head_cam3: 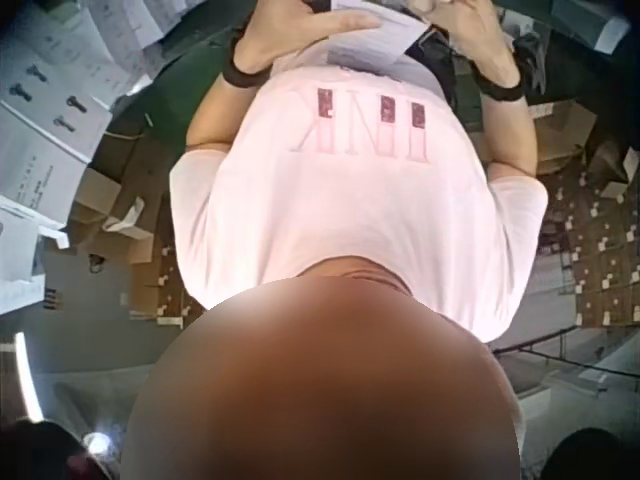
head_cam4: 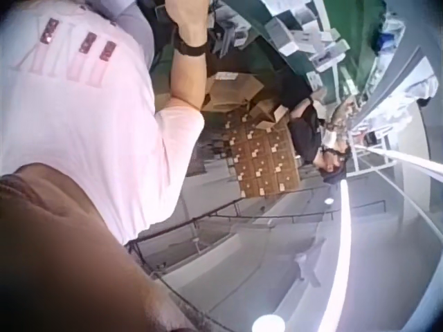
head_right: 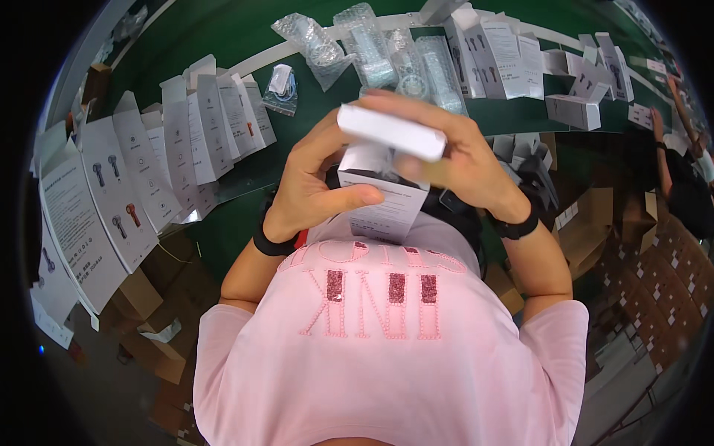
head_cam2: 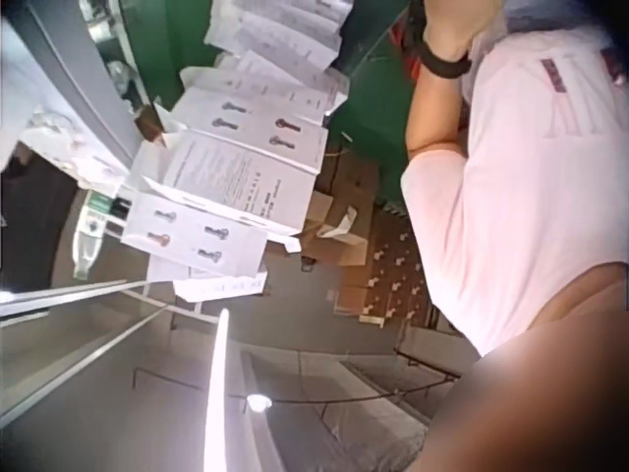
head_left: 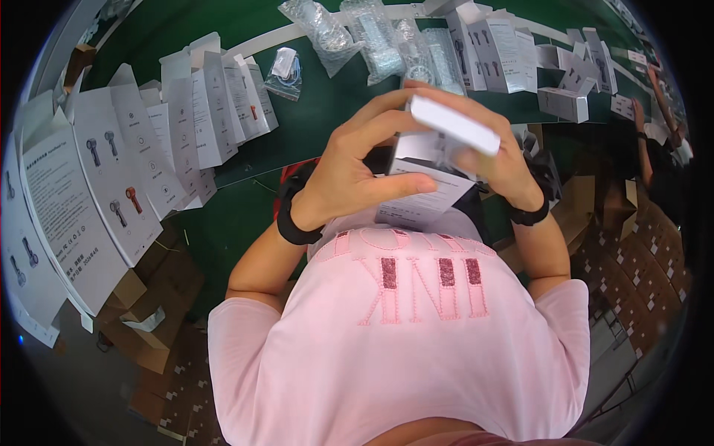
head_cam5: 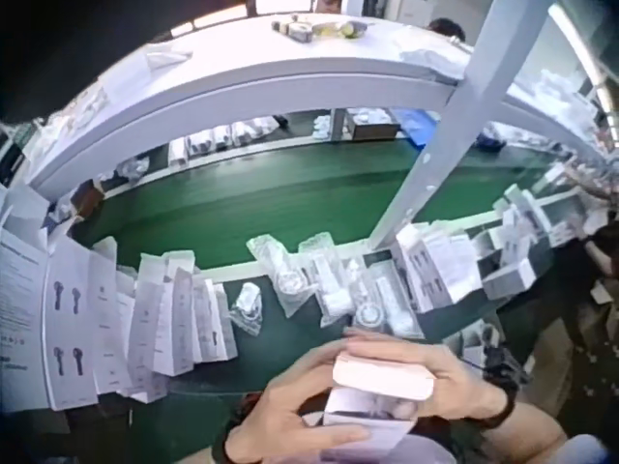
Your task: Packaging handheld fans, batteries, and manuals into product boxes on an assembly line.
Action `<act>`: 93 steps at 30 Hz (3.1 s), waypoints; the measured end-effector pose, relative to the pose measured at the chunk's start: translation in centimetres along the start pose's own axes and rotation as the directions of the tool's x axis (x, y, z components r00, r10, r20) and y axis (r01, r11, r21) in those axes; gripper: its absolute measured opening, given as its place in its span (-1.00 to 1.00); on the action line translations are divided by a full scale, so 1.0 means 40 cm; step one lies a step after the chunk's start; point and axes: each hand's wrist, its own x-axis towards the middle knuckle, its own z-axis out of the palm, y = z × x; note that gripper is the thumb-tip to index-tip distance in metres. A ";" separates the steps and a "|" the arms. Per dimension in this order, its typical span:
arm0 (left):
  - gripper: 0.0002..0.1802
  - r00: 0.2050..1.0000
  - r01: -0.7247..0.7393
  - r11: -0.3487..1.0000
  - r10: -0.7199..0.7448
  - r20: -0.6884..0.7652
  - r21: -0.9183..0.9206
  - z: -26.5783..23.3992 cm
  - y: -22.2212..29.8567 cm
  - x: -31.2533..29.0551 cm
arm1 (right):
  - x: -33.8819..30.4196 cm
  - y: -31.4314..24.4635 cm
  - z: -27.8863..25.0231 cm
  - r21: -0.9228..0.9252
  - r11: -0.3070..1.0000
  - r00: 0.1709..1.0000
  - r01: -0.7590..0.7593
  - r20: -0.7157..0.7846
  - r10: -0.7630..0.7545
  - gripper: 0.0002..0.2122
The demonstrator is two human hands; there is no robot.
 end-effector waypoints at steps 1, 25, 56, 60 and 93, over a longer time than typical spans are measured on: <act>-0.40 1.000 0.007 1.000 -0.007 0.006 0.001 0.007 0.001 0.011 | -0.009 0.009 -0.021 -0.070 0.981 0.983 0.179 0.045 -0.176 -0.37; -0.20 0.870 0.460 0.878 -0.417 0.263 -0.131 0.344 -0.181 0.221 | -0.347 -0.002 -0.278 -0.530 0.846 0.992 -0.054 -0.127 -0.016 -0.55; 0.00 0.717 0.681 0.713 -0.696 0.047 0.170 0.736 -0.551 0.317 | -0.405 0.269 -0.893 -0.834 0.282 0.564 -0.475 -0.534 -0.630 -0.43; -0.26 0.637 0.737 0.662 -0.747 0.192 0.133 0.700 -0.466 0.290 | -0.364 0.267 -1.206 -0.864 0.317 0.815 -0.390 -0.485 -0.318 -0.54; -0.04 0.805 0.236 -0.380 -0.439 -0.399 0.894 0.024 -0.156 0.037 | 0.050 0.495 -0.177 0.097 0.973 0.950 -0.208 0.256 0.177 -0.62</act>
